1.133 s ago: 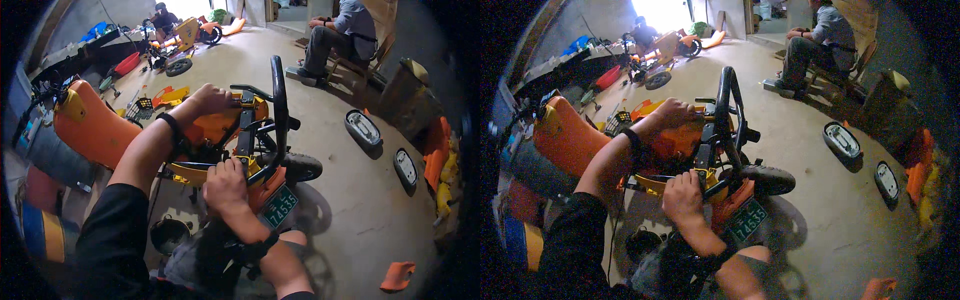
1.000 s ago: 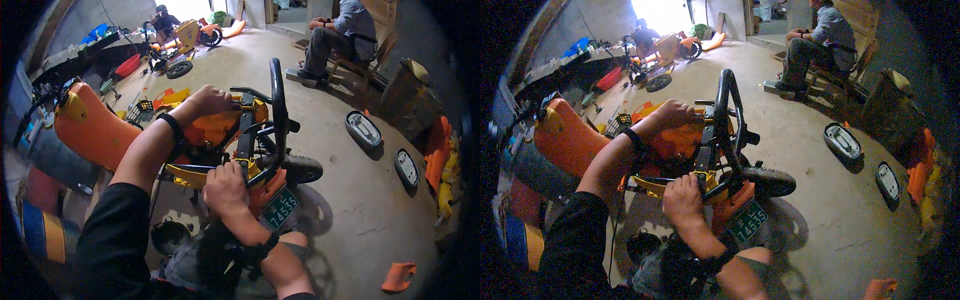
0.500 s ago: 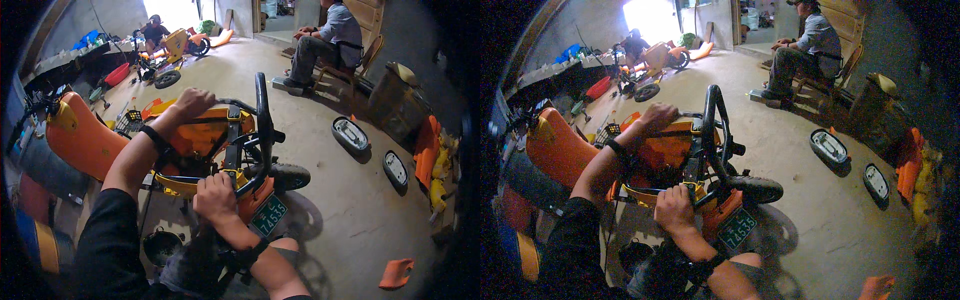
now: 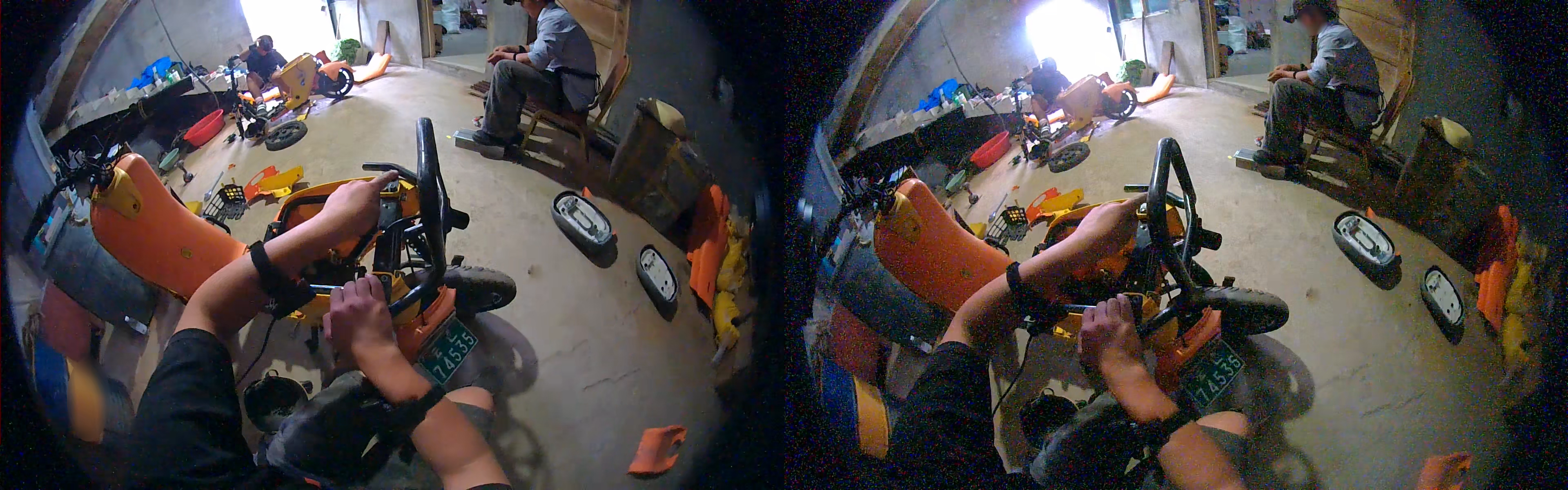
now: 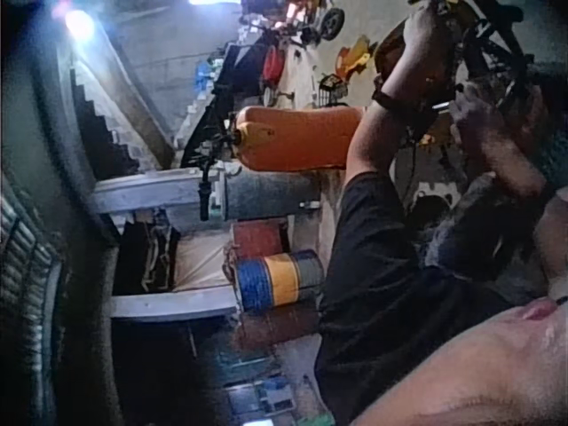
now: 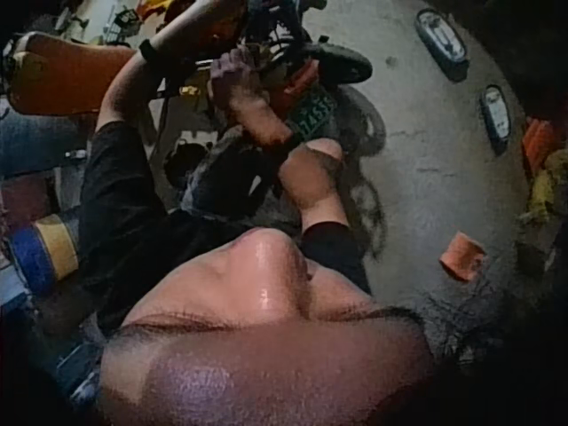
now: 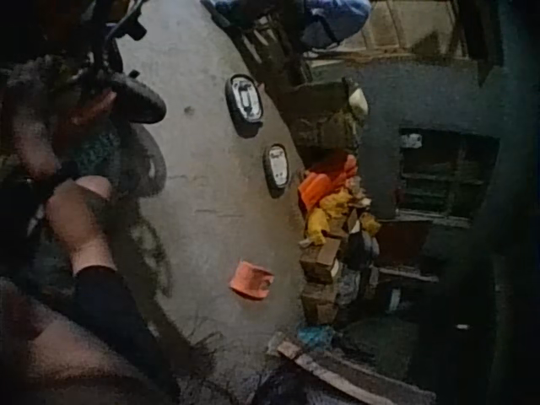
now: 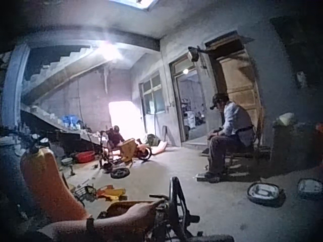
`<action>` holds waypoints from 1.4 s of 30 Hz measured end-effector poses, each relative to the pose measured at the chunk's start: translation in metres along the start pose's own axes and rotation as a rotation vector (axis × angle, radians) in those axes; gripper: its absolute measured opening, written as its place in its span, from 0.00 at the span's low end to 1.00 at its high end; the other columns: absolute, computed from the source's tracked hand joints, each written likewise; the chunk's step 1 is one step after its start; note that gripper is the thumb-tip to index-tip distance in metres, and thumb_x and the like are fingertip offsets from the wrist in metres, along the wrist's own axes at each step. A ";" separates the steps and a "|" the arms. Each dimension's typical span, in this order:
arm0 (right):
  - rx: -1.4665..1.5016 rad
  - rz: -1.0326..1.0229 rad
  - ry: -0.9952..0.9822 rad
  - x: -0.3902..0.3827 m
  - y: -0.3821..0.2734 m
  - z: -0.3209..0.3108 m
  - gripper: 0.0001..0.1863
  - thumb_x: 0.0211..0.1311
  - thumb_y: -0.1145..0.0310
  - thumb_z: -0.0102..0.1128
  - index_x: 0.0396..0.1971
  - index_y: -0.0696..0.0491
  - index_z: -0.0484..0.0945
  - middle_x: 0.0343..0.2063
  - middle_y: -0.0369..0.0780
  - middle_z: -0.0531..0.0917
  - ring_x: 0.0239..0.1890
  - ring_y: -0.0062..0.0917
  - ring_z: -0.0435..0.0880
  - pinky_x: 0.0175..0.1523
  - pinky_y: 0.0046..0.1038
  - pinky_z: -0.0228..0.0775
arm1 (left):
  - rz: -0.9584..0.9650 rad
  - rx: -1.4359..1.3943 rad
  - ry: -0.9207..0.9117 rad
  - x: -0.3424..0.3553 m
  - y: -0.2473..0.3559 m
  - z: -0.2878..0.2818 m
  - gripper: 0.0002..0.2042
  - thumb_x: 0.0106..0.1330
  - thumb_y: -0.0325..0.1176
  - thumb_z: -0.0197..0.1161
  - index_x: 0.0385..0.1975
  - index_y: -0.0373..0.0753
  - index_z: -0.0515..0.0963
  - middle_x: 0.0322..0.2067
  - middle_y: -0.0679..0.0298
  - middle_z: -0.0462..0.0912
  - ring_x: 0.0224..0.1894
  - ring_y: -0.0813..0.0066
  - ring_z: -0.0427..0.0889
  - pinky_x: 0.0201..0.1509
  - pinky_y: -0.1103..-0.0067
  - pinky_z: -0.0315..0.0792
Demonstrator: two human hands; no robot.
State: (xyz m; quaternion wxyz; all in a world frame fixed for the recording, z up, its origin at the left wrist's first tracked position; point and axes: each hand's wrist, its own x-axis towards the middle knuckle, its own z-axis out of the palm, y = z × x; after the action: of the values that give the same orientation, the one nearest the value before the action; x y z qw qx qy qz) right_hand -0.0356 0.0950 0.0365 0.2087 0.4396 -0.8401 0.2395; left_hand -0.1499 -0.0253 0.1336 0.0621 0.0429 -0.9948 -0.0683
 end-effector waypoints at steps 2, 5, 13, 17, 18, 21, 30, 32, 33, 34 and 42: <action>-0.008 0.010 0.006 -0.003 0.001 0.003 0.16 0.48 0.57 0.60 0.29 0.55 0.81 0.30 0.44 0.81 0.43 0.36 0.76 0.63 0.39 0.59 | -0.015 0.026 -0.034 -0.001 0.002 0.003 0.26 0.63 0.29 0.52 0.63 0.52 0.70 0.36 0.47 0.84 0.40 0.49 0.84 0.44 0.60 0.77; -0.004 0.022 0.013 -0.003 0.000 0.007 0.17 0.47 0.57 0.60 0.29 0.55 0.81 0.31 0.43 0.81 0.44 0.36 0.76 0.64 0.39 0.59 | -0.033 -0.009 -0.074 -0.004 0.002 -0.001 0.26 0.62 0.29 0.53 0.62 0.53 0.71 0.36 0.47 0.84 0.40 0.50 0.85 0.44 0.60 0.77; 0.002 0.020 0.020 -0.002 0.001 0.008 0.16 0.46 0.57 0.61 0.29 0.55 0.81 0.31 0.44 0.81 0.45 0.37 0.77 0.63 0.39 0.59 | 0.057 0.061 -0.073 0.014 -0.010 0.013 0.27 0.59 0.27 0.54 0.61 0.53 0.73 0.38 0.49 0.85 0.41 0.52 0.85 0.45 0.62 0.78; -0.011 0.019 0.030 -0.003 0.002 0.010 0.15 0.46 0.57 0.61 0.28 0.54 0.81 0.31 0.43 0.81 0.44 0.37 0.77 0.63 0.38 0.59 | 0.033 0.038 -0.139 0.014 -0.004 0.004 0.27 0.58 0.27 0.54 0.61 0.52 0.72 0.38 0.50 0.85 0.42 0.52 0.85 0.45 0.63 0.78; -0.015 0.016 0.028 -0.003 0.002 0.009 0.15 0.46 0.57 0.61 0.28 0.54 0.81 0.31 0.43 0.81 0.44 0.37 0.77 0.63 0.38 0.59 | 0.016 0.038 -0.158 0.012 -0.002 0.001 0.27 0.58 0.27 0.54 0.61 0.51 0.72 0.39 0.50 0.85 0.42 0.53 0.85 0.45 0.63 0.78; 0.003 0.004 0.000 -0.002 0.000 0.007 0.16 0.46 0.57 0.61 0.28 0.54 0.81 0.31 0.43 0.81 0.44 0.37 0.77 0.63 0.39 0.59 | 0.074 0.048 -0.125 0.018 -0.016 0.014 0.27 0.58 0.27 0.54 0.61 0.50 0.72 0.39 0.50 0.85 0.42 0.52 0.85 0.45 0.63 0.77; 0.000 0.009 0.031 -0.003 0.000 0.004 0.18 0.47 0.57 0.61 0.32 0.56 0.81 0.33 0.45 0.81 0.45 0.38 0.78 0.65 0.41 0.58 | 0.358 0.136 -0.103 0.020 -0.040 -0.002 0.26 0.61 0.27 0.54 0.62 0.53 0.71 0.38 0.51 0.84 0.42 0.51 0.84 0.45 0.60 0.75; 0.023 0.012 -0.034 -0.001 -0.001 0.001 0.19 0.47 0.57 0.61 0.33 0.57 0.81 0.34 0.45 0.81 0.46 0.39 0.78 0.65 0.41 0.58 | 0.440 0.085 -0.058 0.024 -0.057 0.005 0.26 0.62 0.26 0.53 0.61 0.54 0.72 0.38 0.51 0.83 0.42 0.52 0.83 0.44 0.61 0.75; 0.034 0.018 -0.068 -0.001 0.000 0.001 0.19 0.47 0.57 0.62 0.33 0.57 0.81 0.34 0.45 0.81 0.46 0.39 0.78 0.65 0.41 0.58 | 0.484 0.058 -0.038 0.026 -0.057 0.005 0.25 0.63 0.25 0.53 0.61 0.55 0.73 0.39 0.51 0.83 0.42 0.52 0.83 0.44 0.61 0.75; 0.025 0.016 -0.055 -0.002 0.001 0.001 0.19 0.46 0.57 0.62 0.33 0.57 0.81 0.34 0.45 0.81 0.46 0.39 0.78 0.65 0.41 0.58 | 0.498 0.077 -0.032 0.027 -0.057 0.004 0.25 0.63 0.25 0.54 0.61 0.55 0.73 0.39 0.52 0.83 0.43 0.53 0.83 0.45 0.62 0.75; 0.022 0.004 0.075 -0.002 0.001 0.000 0.16 0.44 0.58 0.63 0.29 0.56 0.82 0.30 0.44 0.82 0.44 0.38 0.78 0.64 0.40 0.59 | 0.642 0.058 0.026 0.051 -0.064 0.005 0.12 0.60 0.29 0.60 0.44 0.44 0.82 0.42 0.56 0.82 0.43 0.50 0.81 0.48 0.65 0.76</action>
State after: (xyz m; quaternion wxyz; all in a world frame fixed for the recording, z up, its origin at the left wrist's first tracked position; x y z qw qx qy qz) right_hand -0.0354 0.0969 0.0346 0.2345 0.4309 -0.8300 0.2654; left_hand -0.1958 -0.0928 0.1256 0.0918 -0.2703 -0.9582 -0.0164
